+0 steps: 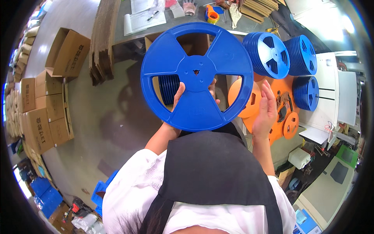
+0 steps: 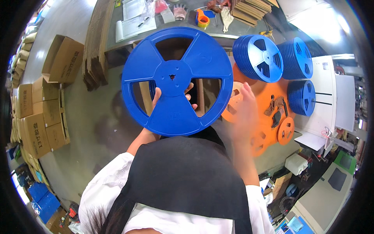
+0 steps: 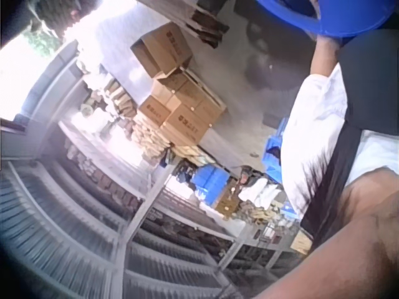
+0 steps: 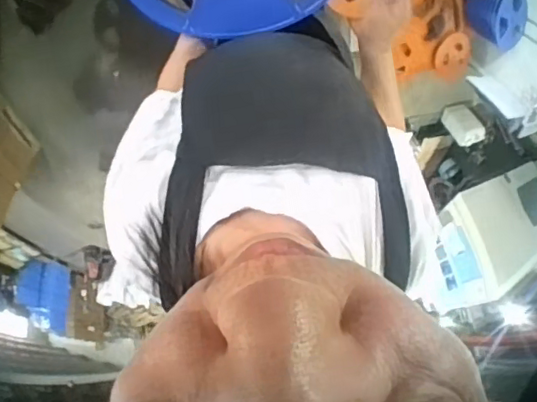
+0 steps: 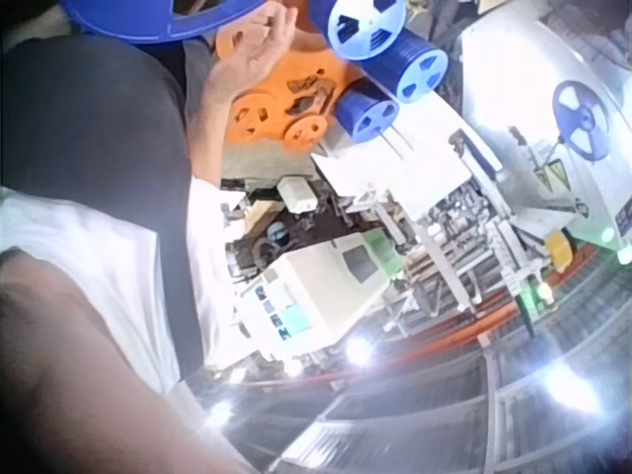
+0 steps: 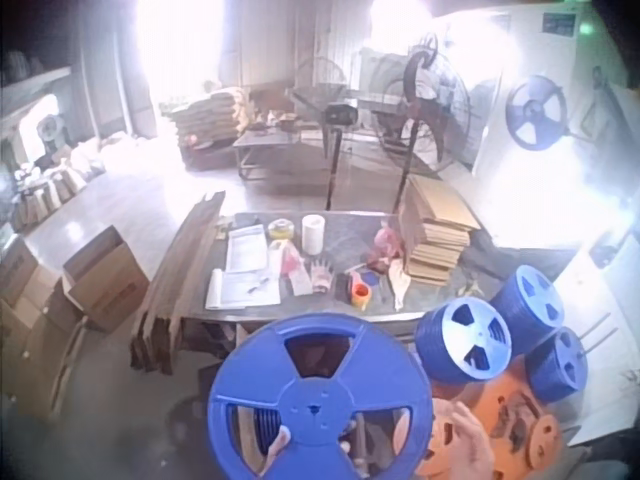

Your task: The person sorts and packs blue plastic reels by hand, moving them from a workspace into a cardboard box and arranging them in rows.

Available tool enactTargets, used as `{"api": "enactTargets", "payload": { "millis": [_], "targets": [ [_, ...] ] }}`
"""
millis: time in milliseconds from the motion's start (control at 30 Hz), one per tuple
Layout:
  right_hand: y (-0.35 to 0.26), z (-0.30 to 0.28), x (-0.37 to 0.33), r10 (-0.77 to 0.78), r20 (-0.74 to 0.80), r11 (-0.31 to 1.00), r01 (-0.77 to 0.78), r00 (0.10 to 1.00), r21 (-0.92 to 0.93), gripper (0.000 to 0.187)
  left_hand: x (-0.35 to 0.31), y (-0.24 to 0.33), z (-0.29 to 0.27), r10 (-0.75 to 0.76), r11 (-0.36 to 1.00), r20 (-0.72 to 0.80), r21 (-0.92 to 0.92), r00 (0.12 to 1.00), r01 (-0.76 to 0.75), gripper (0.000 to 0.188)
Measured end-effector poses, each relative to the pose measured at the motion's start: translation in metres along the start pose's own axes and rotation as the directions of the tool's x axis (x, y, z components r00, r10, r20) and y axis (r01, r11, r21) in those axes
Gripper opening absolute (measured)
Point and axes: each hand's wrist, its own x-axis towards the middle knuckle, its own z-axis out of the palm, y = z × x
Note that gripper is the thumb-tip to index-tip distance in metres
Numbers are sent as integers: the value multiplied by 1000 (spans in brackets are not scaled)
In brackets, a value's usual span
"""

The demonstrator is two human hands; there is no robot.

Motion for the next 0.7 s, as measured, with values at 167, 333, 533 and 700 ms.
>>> {"api": "enactTargets", "payload": {
  "millis": [167, 333, 533, 700],
  "targets": [
    [23, -4, -8, 418, -37, 847, -375, 908, 378, 30, 0, 16, 0, 4, 1000, 25, -15, 1000, -3, 75],
    [36, 9, -13, 522, 30, 790, -497, 852, 359, 32, 5, 34, -12, 16, 997, -95, -68, 995, -22, 92],
    [48, 8, -23, 599, 36, 717, -555, 800, 421, 29, 9, 48, -20, -57, 992, 86, -107, 995, 66, 82],
    [68, 0, -33, 667, 67, 677, -641, 742, 361, 27, 22, 51, -39, 17, 999, -56, -35, 998, -19, 77]
  ]
}}
